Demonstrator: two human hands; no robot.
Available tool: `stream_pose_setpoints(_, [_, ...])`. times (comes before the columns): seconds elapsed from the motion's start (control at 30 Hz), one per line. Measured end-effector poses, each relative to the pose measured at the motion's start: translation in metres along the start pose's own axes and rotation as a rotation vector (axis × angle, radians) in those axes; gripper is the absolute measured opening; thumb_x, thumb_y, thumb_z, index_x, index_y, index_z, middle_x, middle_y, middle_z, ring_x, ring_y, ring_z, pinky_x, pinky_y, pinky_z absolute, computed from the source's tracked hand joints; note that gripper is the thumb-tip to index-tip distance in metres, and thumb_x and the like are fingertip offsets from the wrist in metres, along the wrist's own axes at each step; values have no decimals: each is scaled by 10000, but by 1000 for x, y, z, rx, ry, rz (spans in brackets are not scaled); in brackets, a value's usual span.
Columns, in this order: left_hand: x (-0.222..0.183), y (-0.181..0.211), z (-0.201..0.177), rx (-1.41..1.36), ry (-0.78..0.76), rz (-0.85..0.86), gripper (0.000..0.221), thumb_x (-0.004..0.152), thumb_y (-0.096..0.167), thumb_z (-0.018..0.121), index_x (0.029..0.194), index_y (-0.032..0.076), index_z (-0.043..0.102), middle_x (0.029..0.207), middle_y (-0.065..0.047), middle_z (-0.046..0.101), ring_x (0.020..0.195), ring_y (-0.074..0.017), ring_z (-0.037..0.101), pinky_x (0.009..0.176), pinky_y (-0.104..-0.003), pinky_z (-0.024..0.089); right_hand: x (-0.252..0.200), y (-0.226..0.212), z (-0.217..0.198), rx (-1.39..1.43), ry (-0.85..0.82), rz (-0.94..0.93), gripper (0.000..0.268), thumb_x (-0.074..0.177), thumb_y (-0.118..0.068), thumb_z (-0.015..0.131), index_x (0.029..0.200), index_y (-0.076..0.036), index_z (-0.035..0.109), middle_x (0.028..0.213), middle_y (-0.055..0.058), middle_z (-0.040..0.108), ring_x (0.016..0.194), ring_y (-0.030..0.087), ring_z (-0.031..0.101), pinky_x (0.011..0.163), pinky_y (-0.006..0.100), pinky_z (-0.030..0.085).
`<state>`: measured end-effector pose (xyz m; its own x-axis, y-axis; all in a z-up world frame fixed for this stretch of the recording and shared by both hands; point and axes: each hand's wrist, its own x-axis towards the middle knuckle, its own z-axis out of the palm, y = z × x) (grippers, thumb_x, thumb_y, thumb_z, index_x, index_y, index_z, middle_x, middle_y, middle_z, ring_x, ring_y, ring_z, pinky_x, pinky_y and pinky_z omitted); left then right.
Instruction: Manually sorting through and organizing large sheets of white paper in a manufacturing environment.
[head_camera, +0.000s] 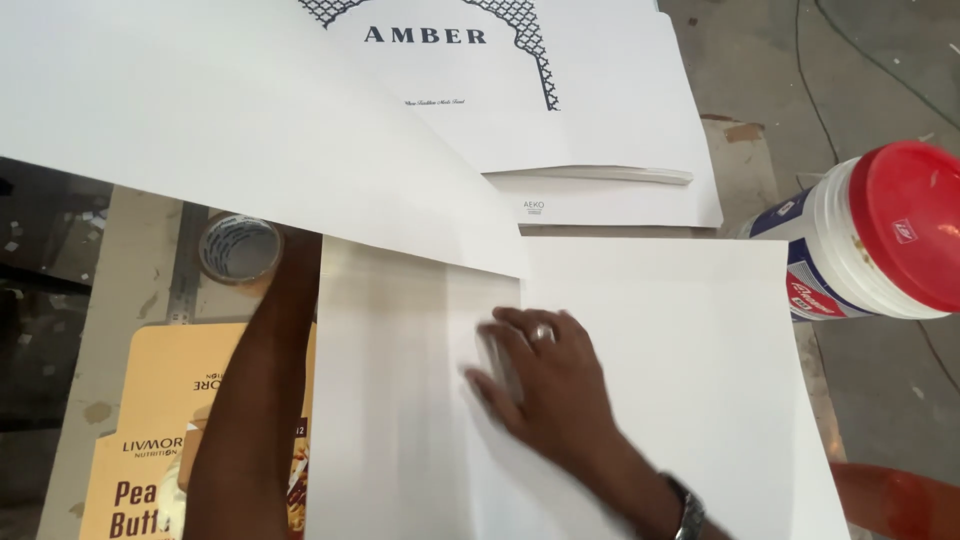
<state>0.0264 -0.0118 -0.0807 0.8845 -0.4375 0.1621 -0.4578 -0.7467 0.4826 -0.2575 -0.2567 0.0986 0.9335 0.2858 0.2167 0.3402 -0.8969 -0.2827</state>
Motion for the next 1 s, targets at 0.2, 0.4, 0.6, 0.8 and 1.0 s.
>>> stream_pose_setpoints(0.2, [-7,-23,33,-28,25,13,887,692,229,850,1487,75,490,1506,-189,488,1405,-366,423,1171,-498,367,101,10,3,-87,106,24,507,906,-438,732,1221,-59,611,1124,189,588,863,294,603,700,432,504])
stream_pose_setpoints(0.4, [3,-37,50,-48,59,-39,919,651,252,879,1497,196,524,1665,-320,259,1358,-356,455,1165,-463,363,185,80,20,-96,289,198,416,996,-384,724,1210,-72,552,1100,144,606,863,269,618,695,426,505])
stream_pose_setpoints(0.6, [4,-13,24,-214,5,-136,1246,623,246,834,1597,-47,114,1463,-94,582,1361,-274,475,1218,-488,240,196,128,30,-411,304,-100,311,922,-97,656,1214,-119,551,1179,108,638,981,281,658,774,424,540])
stream_pose_setpoints(0.8, [0,-19,32,-134,26,-83,1239,659,258,870,1615,-17,131,1466,-136,581,1386,-302,473,1226,-568,196,209,184,77,-386,-148,20,653,905,-333,691,1501,-262,436,1396,156,563,1170,366,604,883,524,527])
stream_pose_setpoints(1.0, [4,-25,28,-213,54,-31,1281,687,261,885,1586,50,-4,1446,-174,631,1344,-345,528,1191,-528,316,219,187,101,-218,-347,247,699,905,-556,695,1534,-378,448,1431,185,525,1250,420,549,958,537,534])
